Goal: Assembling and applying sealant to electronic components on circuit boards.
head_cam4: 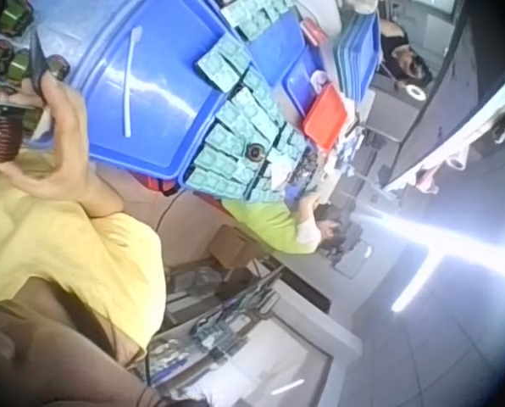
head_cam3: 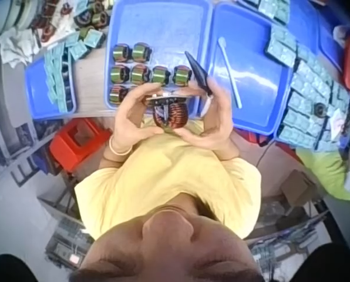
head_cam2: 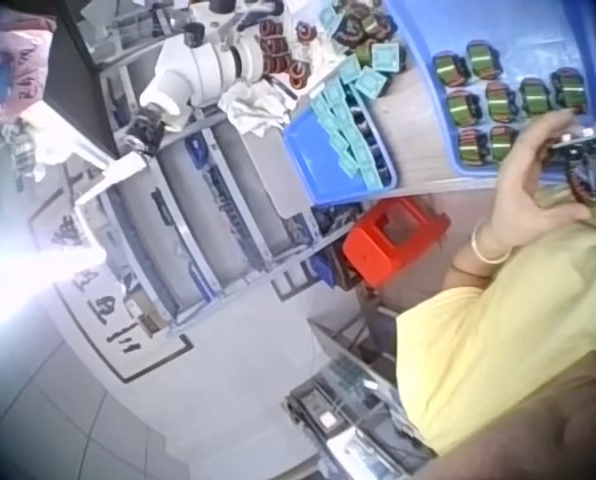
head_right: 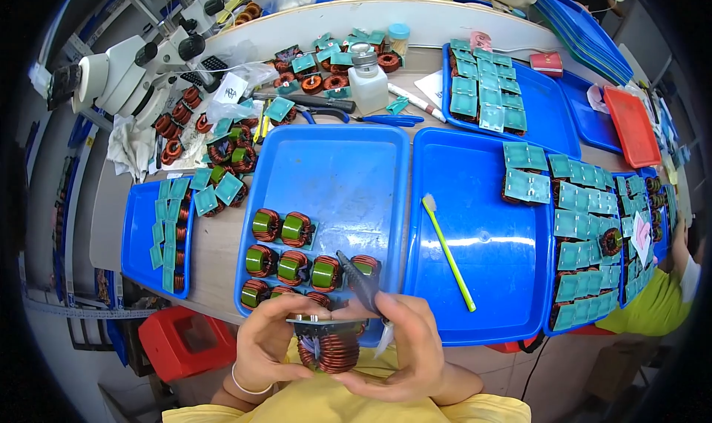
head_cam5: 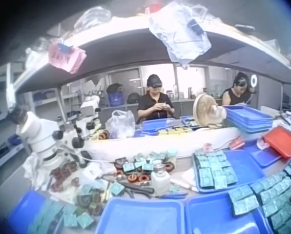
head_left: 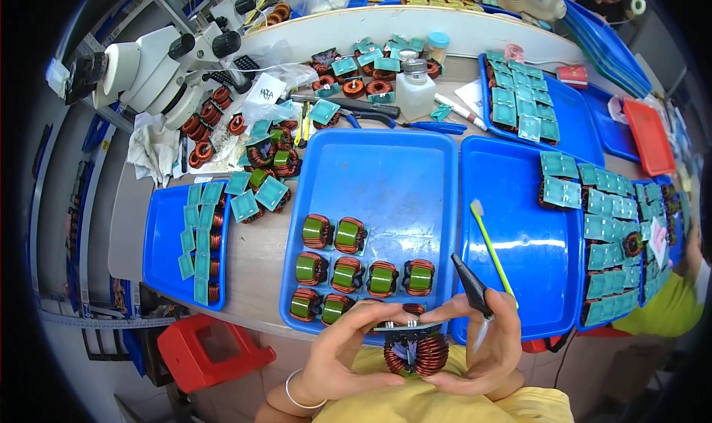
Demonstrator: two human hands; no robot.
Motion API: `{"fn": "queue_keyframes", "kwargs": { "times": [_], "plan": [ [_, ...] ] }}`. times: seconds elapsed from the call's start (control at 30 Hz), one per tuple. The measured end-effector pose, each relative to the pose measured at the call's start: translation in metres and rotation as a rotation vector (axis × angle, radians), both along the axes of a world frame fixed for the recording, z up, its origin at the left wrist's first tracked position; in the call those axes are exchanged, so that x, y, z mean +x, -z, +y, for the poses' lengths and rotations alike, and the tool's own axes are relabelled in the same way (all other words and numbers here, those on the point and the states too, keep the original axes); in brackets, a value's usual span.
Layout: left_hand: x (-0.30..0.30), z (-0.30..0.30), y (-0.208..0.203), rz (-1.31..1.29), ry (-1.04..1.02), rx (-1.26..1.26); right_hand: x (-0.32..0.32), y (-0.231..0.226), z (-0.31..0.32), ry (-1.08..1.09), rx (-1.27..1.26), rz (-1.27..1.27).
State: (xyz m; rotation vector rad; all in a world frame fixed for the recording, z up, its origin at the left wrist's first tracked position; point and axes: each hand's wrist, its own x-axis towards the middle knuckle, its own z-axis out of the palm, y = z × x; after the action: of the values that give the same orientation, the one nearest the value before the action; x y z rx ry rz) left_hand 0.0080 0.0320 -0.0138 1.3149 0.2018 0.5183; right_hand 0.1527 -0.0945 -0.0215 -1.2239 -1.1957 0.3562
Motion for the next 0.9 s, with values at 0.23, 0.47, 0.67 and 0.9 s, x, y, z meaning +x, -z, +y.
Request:
{"fn": "queue_keyframes", "kwargs": {
  "times": [0.23,0.47,0.67,0.9],
  "plan": [
    [0.000,0.002,0.000,-0.028,0.043,0.011,0.001,-0.005,0.001,0.015,0.007,-0.097],
    [0.001,0.005,-0.012,0.111,0.077,0.102,-0.001,-0.014,0.006,0.018,0.045,-0.083],
    [0.000,0.016,-0.002,0.155,0.068,0.434,0.003,-0.013,0.009,0.029,0.006,-0.220],
    [0.003,-0.002,0.007,0.054,-0.136,-0.192,0.017,-0.008,0.010,0.073,0.018,0.026]
  ]
}}
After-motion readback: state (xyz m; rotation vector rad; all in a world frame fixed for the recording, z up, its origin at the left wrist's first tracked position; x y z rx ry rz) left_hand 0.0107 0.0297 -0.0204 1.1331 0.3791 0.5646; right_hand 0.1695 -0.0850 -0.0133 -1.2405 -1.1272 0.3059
